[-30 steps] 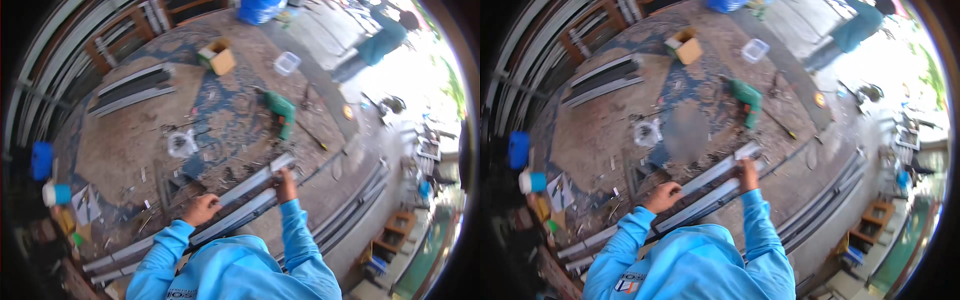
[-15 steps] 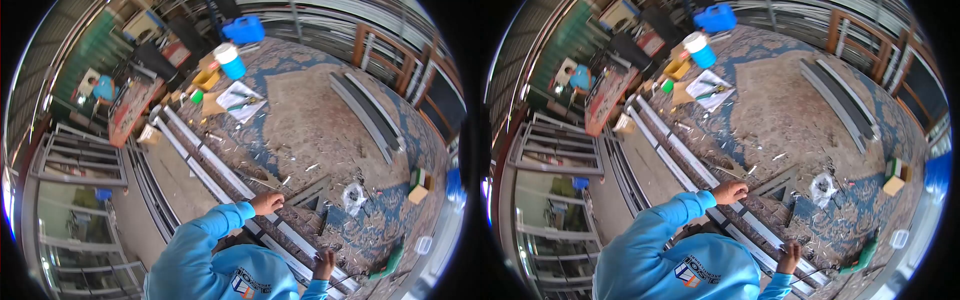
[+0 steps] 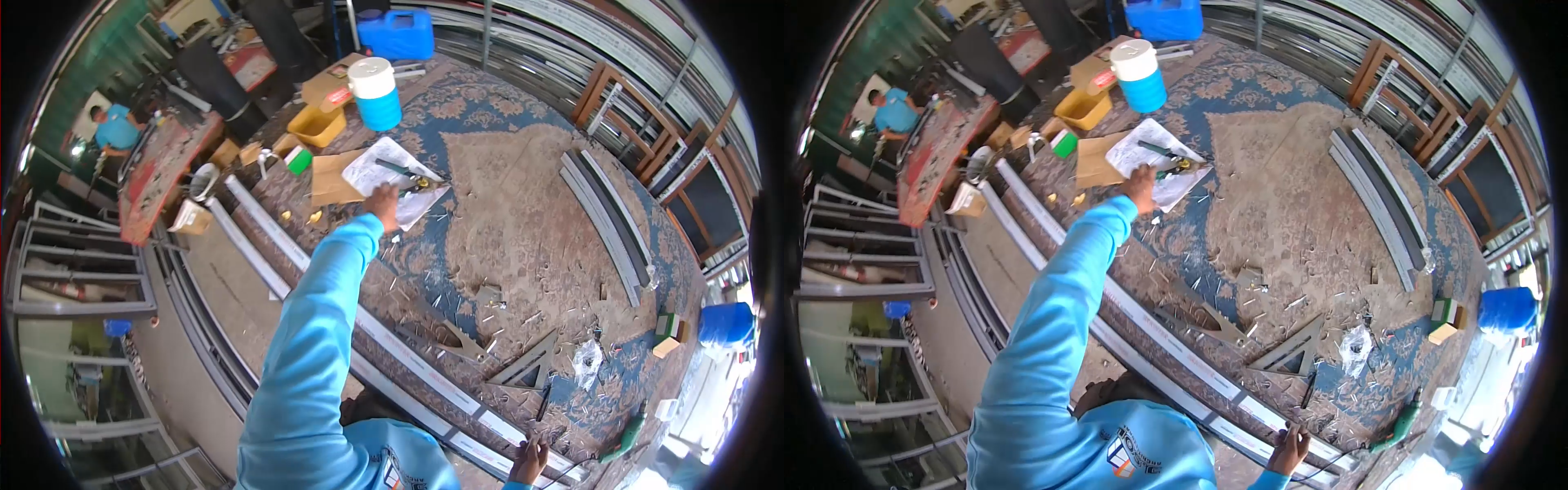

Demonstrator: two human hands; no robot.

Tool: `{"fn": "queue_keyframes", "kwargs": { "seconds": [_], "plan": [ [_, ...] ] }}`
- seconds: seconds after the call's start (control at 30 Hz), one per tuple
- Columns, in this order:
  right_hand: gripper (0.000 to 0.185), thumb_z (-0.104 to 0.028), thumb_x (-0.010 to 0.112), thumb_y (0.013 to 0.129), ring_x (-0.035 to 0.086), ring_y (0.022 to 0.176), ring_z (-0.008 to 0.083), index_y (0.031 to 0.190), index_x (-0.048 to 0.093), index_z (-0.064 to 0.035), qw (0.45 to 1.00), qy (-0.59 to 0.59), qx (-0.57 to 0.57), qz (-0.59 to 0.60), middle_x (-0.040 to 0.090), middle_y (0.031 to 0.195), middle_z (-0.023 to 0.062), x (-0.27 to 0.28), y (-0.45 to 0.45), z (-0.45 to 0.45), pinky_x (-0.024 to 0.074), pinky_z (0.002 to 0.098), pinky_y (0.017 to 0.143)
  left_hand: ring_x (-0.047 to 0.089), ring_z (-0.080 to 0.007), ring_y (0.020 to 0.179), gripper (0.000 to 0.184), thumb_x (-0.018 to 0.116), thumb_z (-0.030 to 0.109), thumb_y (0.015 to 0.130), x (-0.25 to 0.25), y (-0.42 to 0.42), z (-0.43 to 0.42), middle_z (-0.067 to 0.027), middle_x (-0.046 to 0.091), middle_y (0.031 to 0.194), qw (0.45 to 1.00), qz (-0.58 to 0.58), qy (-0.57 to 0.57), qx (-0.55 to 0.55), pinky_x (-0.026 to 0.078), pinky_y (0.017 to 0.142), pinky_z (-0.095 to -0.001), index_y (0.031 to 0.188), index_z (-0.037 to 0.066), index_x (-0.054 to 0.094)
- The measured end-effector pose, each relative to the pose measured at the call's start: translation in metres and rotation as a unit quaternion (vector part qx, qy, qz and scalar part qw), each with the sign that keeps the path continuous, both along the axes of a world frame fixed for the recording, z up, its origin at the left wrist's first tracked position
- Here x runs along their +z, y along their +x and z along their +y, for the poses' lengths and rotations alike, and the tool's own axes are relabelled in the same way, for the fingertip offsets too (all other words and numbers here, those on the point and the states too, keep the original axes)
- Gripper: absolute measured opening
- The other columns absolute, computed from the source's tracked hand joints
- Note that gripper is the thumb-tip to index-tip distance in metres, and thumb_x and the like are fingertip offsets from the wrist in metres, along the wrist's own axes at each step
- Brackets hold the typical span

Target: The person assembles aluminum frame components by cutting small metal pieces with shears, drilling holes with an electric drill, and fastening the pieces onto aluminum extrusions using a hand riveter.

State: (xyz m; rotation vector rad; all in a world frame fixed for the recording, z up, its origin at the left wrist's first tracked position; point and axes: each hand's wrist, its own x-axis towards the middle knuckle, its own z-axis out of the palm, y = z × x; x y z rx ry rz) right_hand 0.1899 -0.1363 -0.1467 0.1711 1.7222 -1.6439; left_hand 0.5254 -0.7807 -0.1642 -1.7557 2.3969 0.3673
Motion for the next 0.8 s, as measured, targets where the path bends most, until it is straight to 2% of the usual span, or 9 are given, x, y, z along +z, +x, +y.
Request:
{"fn": "queue_keyframes", "kwargs": {
  "seconds": [0.1,0.33,0.43,0.47,0.5,0.57,0.63,0.7,0.8],
  "plan": [
    [0.045,-0.004,0.063,0.096,0.07,0.093,0.0208,0.14,0.052,-0.0045,0.996,-0.022,-0.068,-0.053,0.068,0.111,0.013,-0.005,0.057,-0.002,0.062,0.0365,0.079,0.019,-0.0384,0.154,0.133,0.095,0.033,0.062,-0.009,0.005,-0.073,-0.0165,0.018,0.167,0.99,-0.134,0.016,-0.046,0.032,0.117,-0.0578,0.163,0.015,0.01],
    [0.019,-0.007,0.061,0.1,0.07,0.093,0.0214,0.119,0.061,-0.0086,0.997,0.001,-0.047,-0.066,0.069,0.108,0.0094,0.032,0.135,-0.09,0.063,0.037,0.078,0.02,-0.0379,0.153,0.13,0.093,0.03,0.062,0.004,-0.011,-0.142,-0.018,0.016,0.167,0.932,-0.274,0.155,-0.181,0.031,0.114,-0.0683,0.161,0.009,0.011],
    [0.019,-0.014,0.064,0.1,0.068,0.096,0.0213,0.118,0.06,-0.0107,0.998,0.007,-0.035,-0.043,0.068,0.11,0.0098,0.033,0.137,-0.13,0.0599,0.036,0.078,0.064,-0.0356,0.117,0.061,0.078,0.017,0.06,0.012,-0.002,-0.147,-0.0281,0.064,0.128,0.969,-0.138,0.105,-0.175,0.054,0.1,-0.0459,0.116,-0.005,0.069],
    [0.023,-0.016,0.066,0.099,0.067,0.1,0.0214,0.12,0.06,-0.0092,1.0,-0.015,0.007,-0.02,0.067,0.113,0.0115,0.021,0.133,-0.14,0.0583,0.0363,0.08,0.073,-0.0361,0.085,0.032,0.07,0.012,0.056,0.005,0.002,-0.151,-0.0263,0.073,0.092,0.972,-0.104,0.169,-0.124,0.06,0.079,-0.04,0.084,-0.002,0.076],
    [0.026,-0.015,0.063,0.101,0.066,0.103,0.0228,0.125,0.06,-0.0074,0.997,0.069,-0.007,-0.023,0.067,0.116,0.0108,0.04,0.135,-0.178,0.0566,0.0377,0.084,0.071,-0.0351,0.075,0.027,0.07,0.012,0.057,0.025,0.004,-0.137,-0.0254,0.072,0.083,0.961,-0.081,0.236,-0.12,0.057,0.065,-0.0459,0.081,-0.002,0.074],
    [0.037,-0.015,0.06,0.101,0.064,0.108,0.0158,0.136,0.06,-0.0058,0.97,0.163,0.087,0.156,0.069,0.121,0.0056,0.05,0.134,-0.222,0.051,0.0285,0.085,0.069,-0.0277,0.077,0.025,0.064,0.008,0.072,0.04,0.022,-0.072,-0.0169,0.07,0.082,0.943,0.136,0.271,-0.135,0.051,0.066,-0.0429,0.094,0.0,0.069],
    [0.043,-0.022,0.062,0.101,0.063,0.105,0.0133,0.141,0.058,-0.0061,0.991,0.1,0.042,0.077,0.07,0.122,0.0035,0.051,0.122,-0.261,0.0496,0.03,0.085,0.065,-0.0208,0.077,0.027,0.072,0.019,0.084,0.04,0.036,0.005,-0.0078,0.067,0.083,0.843,0.29,0.452,-0.044,0.051,0.071,-0.0379,0.106,0.005,0.065],
    [0.039,-0.012,0.067,0.098,0.065,0.096,0.0124,0.136,0.061,-0.0033,0.999,-0.002,0.002,0.039,0.072,0.111,0.0069,0.049,0.12,-0.295,0.0536,0.0255,0.081,0.062,-0.017,0.076,0.04,0.077,0.035,0.09,0.037,0.036,0.067,-0.0063,0.067,0.086,0.805,0.284,0.501,-0.14,0.052,0.073,-0.0365,0.117,0.009,0.065],
    [0.037,-0.009,0.07,0.096,0.069,0.093,0.0159,0.131,0.063,-0.0001,0.998,-0.05,-0.023,0.036,0.072,0.11,0.0084,0.04,0.119,-0.312,0.0574,0.0302,0.083,0.068,-0.0255,0.092,0.054,0.077,0.026,0.092,0.035,0.029,0.149,-0.0123,0.069,0.101,0.763,0.36,0.487,-0.225,0.054,0.082,-0.0412,0.139,0.011,0.055]
  ]
}}
